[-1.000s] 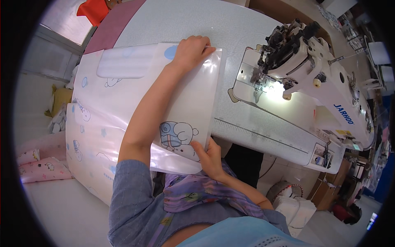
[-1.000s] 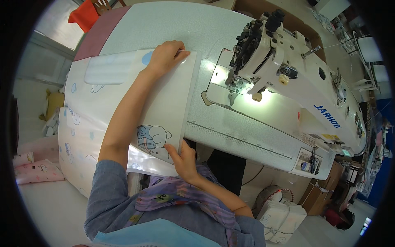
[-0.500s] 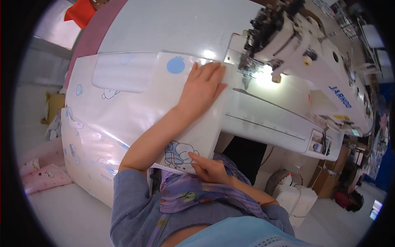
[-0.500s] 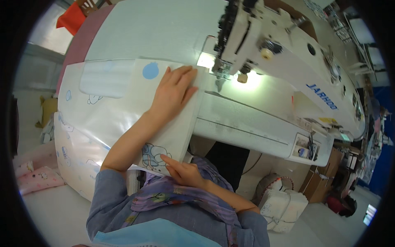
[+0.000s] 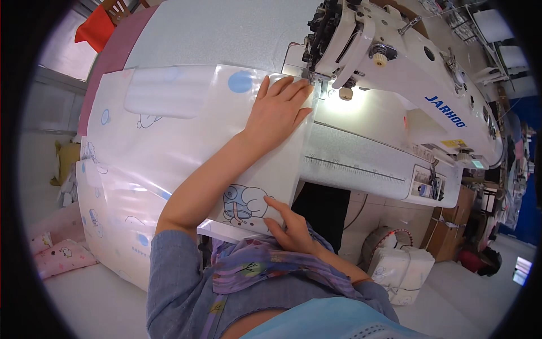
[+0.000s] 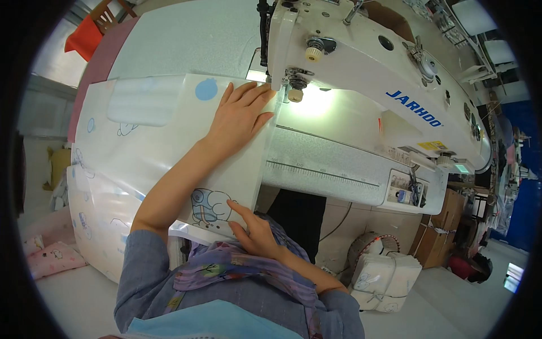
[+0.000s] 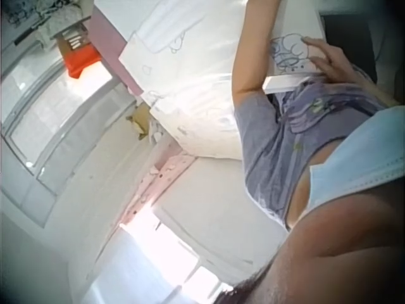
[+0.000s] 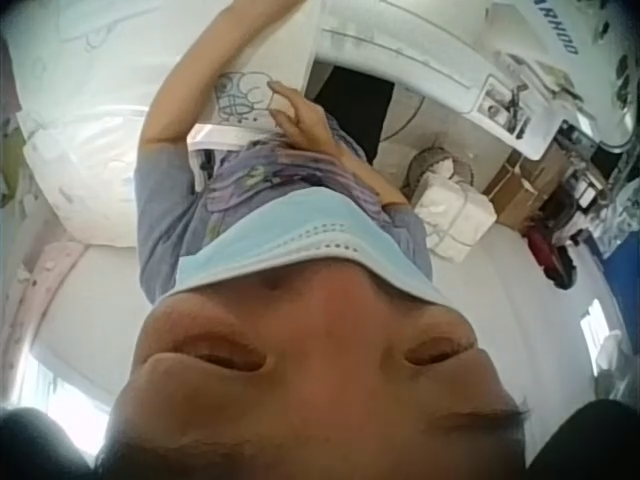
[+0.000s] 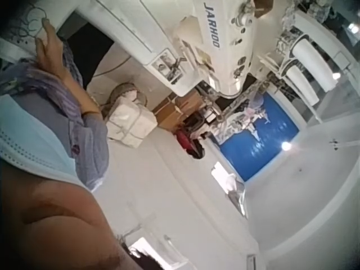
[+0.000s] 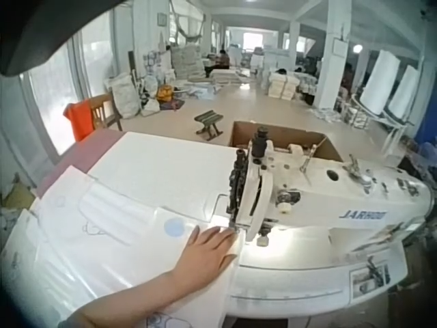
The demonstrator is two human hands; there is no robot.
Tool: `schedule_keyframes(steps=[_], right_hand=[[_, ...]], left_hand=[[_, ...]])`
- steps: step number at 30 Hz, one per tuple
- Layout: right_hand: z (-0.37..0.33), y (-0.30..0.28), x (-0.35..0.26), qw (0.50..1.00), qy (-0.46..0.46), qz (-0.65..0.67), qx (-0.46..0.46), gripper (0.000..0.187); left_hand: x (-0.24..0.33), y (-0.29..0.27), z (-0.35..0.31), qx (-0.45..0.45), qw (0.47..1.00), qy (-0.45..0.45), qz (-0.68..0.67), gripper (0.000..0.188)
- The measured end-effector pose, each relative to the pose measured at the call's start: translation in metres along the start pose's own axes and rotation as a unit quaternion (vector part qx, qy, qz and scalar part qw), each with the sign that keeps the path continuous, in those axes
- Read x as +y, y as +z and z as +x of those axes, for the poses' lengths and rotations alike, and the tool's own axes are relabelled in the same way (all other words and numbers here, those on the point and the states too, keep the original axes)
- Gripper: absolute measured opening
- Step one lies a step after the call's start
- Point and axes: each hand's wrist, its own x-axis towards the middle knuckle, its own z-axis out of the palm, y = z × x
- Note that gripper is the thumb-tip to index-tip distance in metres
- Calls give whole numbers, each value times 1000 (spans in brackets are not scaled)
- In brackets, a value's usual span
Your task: Sewing the edges of large printed plastic or fabric sheets using an industrial sewing machine.
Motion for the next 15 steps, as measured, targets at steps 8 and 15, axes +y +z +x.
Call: schedule_keyframes(steps=[8, 15], right_hand=[[-21, 4, 2, 984, 102, 84, -115, 60], [-8, -2, -2, 990, 119, 67, -41, 50]], left_hand=[[-10, -3, -2, 10, 1000, 24, 0, 36], [-9, -14, -3, -19, 997, 28, -75, 29]])
